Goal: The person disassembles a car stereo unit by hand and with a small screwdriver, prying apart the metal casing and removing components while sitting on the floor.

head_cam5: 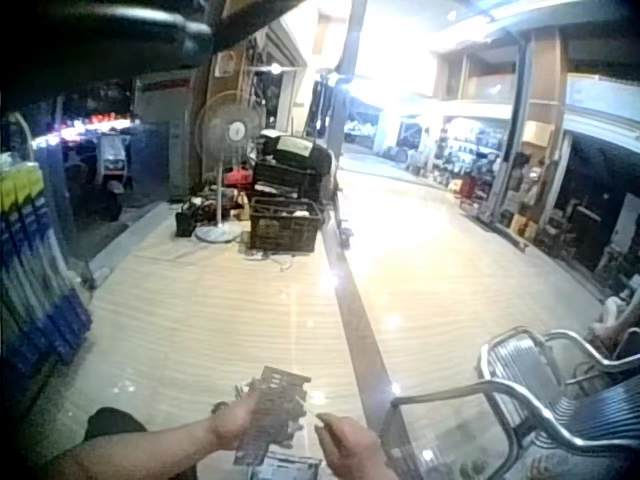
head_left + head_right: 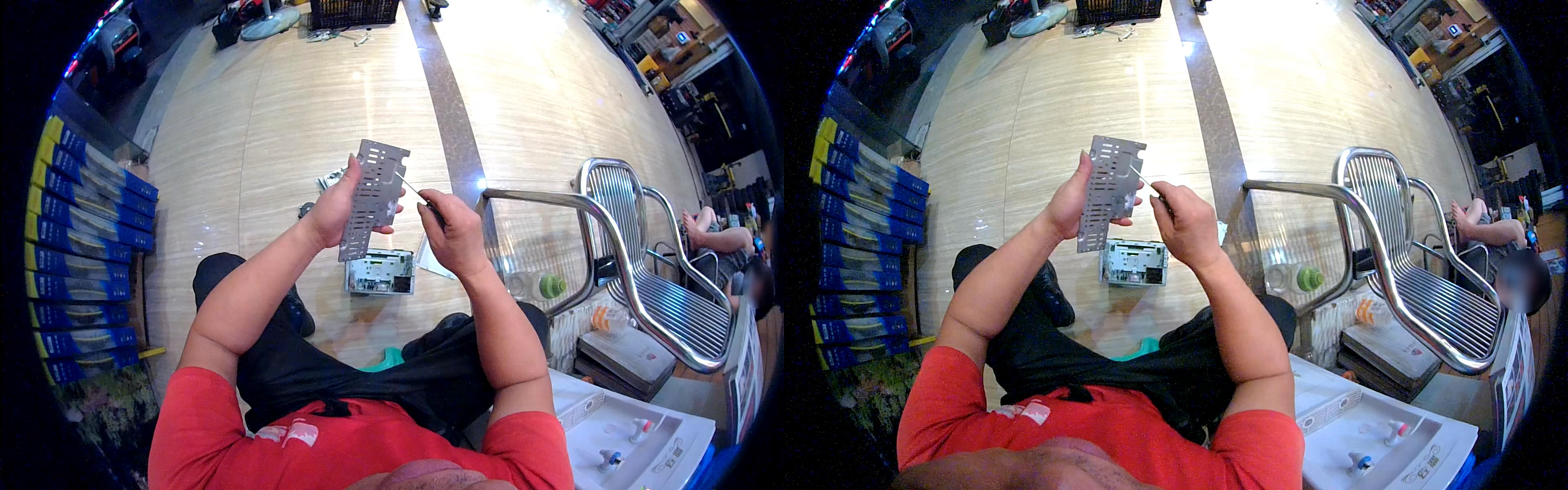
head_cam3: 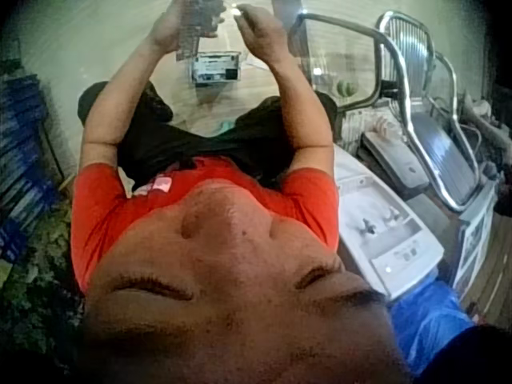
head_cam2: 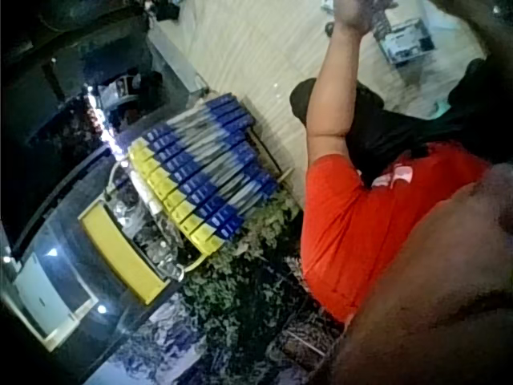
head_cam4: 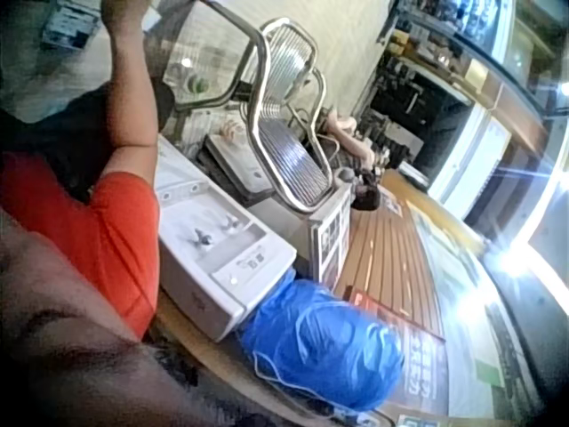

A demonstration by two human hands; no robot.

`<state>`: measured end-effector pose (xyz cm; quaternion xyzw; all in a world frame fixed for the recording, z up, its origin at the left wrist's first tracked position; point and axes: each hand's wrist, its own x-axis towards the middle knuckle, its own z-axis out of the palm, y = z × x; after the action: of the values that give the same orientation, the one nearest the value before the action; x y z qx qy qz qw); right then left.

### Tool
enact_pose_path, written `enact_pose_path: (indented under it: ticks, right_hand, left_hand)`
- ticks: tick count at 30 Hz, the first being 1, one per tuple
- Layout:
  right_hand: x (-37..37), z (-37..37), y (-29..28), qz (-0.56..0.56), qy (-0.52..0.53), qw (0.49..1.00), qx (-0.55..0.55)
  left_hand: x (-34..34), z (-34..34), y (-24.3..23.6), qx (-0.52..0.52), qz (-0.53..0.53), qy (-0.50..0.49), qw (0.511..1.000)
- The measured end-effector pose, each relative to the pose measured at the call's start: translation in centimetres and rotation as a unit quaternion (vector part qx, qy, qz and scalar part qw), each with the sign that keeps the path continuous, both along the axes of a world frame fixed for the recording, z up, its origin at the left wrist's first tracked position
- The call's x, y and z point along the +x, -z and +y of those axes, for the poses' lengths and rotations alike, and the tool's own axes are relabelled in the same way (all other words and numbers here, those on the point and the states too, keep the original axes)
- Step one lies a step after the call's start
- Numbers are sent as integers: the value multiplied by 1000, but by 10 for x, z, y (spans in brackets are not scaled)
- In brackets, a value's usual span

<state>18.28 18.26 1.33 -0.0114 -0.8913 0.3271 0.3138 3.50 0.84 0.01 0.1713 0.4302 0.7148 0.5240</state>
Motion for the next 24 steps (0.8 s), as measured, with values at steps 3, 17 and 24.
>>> enact_pose_path:
  ticks: [3, 17, 24]
  right_hand:
    - [2, 1, -1, -5, -2, 1000, -4]
    - [5, -1, -7, -31, 10, 999, -10]
    - [3, -2, -6, -16, 5, 1000, -12]
  left_hand:
    - [0, 1, -3, 11, -30, -9, 999]
    - [-2, 0, -1, 32, -28, 35, 998]
    - [-2, 0, -3, 65, -83, 48, 993]
